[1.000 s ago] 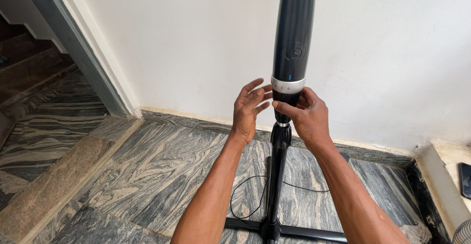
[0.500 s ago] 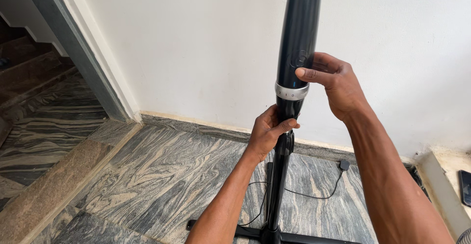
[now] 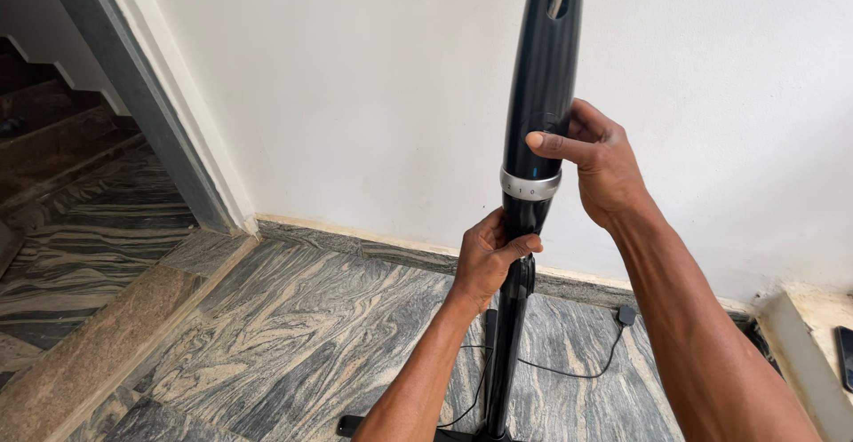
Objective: The person uses a screwdriver to loosen and remove screws from the base and motor housing of a standing fan. They detach the motor head from the stand, expose the internal motor components, and then reattach the motor head, tightening the screws to secure it.
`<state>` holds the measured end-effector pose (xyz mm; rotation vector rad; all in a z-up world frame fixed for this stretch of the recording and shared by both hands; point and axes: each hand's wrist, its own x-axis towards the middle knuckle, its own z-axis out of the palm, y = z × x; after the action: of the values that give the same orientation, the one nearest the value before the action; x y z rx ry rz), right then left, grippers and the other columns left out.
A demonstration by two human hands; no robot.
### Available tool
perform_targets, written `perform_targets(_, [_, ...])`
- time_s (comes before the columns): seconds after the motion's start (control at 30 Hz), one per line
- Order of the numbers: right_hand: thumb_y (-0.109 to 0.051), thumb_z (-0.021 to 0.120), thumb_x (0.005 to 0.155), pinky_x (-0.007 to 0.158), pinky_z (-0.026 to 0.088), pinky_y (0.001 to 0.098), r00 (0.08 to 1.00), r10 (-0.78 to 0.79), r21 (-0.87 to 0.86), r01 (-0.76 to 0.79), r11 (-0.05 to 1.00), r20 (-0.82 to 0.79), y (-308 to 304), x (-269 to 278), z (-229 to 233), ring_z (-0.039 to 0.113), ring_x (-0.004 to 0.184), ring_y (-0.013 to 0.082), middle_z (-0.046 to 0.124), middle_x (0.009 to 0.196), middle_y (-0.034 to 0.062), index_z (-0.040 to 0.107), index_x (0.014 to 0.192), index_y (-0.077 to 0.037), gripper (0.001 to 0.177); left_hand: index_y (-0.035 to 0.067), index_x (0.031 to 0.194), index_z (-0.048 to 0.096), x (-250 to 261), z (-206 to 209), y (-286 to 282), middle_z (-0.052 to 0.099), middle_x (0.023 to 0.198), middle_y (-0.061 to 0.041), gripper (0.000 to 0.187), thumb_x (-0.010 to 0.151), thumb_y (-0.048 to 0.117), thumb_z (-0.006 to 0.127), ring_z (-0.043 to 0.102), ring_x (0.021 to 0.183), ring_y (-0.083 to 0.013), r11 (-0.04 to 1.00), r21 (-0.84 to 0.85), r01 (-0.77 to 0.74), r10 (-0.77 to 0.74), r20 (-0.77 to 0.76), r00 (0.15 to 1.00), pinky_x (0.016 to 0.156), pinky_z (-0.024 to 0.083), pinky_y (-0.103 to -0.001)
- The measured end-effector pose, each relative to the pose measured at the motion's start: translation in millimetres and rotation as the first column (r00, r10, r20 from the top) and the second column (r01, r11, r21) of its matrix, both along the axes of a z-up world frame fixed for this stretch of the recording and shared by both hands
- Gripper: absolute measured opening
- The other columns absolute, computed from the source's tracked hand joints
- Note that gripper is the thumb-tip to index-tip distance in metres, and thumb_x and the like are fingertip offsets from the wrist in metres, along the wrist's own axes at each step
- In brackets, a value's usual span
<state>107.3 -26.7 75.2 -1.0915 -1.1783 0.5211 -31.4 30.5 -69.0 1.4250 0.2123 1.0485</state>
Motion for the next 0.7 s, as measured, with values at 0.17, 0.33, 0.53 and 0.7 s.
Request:
perform_targets(0.17, [-0.025,0.087,0.067,0.1,0.044,0.0416,0.999,-0.031,0.0,0.031,1.0,-0.005,-2.3,-2.9,0.7,0.068,0.09,0.0167,0.072,0.086,0.0044,0.069,0.115,-0.005,0.056,0.004,0.116,0.066,-0.8,4.1,-3.4,0.071,0.088,-0.002,0.043,0.083,0.024,0.083,0.069,0.086,-0.0114,1.0,-0.021,-0.003,0.003,0.01,1.0,0.085,0.058,-0.028])
perform_targets(0.33, [-0.024,0.085,0.079,0.087,0.054,0.0419,0.995,-0.061,-0.033,0.063,0.997,0.073,-11.3,-8.7,-8.4,0.067,0.092,0.0238,0.069,0.095,0.0121,0.067,0.124,-0.001,0.054,0.003,0.131,0.061,-3.8,-7.1,-6.2,0.071,0.103,-0.003,0.052,0.088,0.025,0.079,0.068,0.094,-0.0106,0.997,0.016,-0.081,0.081,-0.041,0.996,0.086,0.056,-0.028])
perform_targets(0.53, [-0.01,0.073,0.096,0.108,0.054,0.0405,0.962,-0.107,0.136,0.075,0.988,0.251,-50.6,0.6,-106.1,0.061,0.131,0.0256,0.06,0.14,0.0159,0.05,0.144,0.0,0.054,0.006,0.146,0.056,-38.3,-110.7,18.6,0.074,0.117,-0.007,0.062,0.092,0.027,0.077,0.069,0.102,-0.0145,0.995,-0.026,-0.096,0.096,0.022,0.995,0.097,0.057,-0.033])
perform_targets(0.7, [-0.005,0.07,0.108,0.103,0.057,0.0364,0.975,-0.214,-0.095,0.219,0.971,0.066,-79.0,17.9,-260.0,0.07,0.118,0.0244,0.071,0.129,0.0191,0.058,0.14,0.006,0.035,0.01,0.13,0.063,-121.9,-285.0,14.5,0.075,0.105,-0.004,0.045,0.09,0.026,0.074,0.068,0.085,-0.0128,0.722,-0.426,-0.546,0.424,-0.351,0.835,0.068,0.049,-0.027])
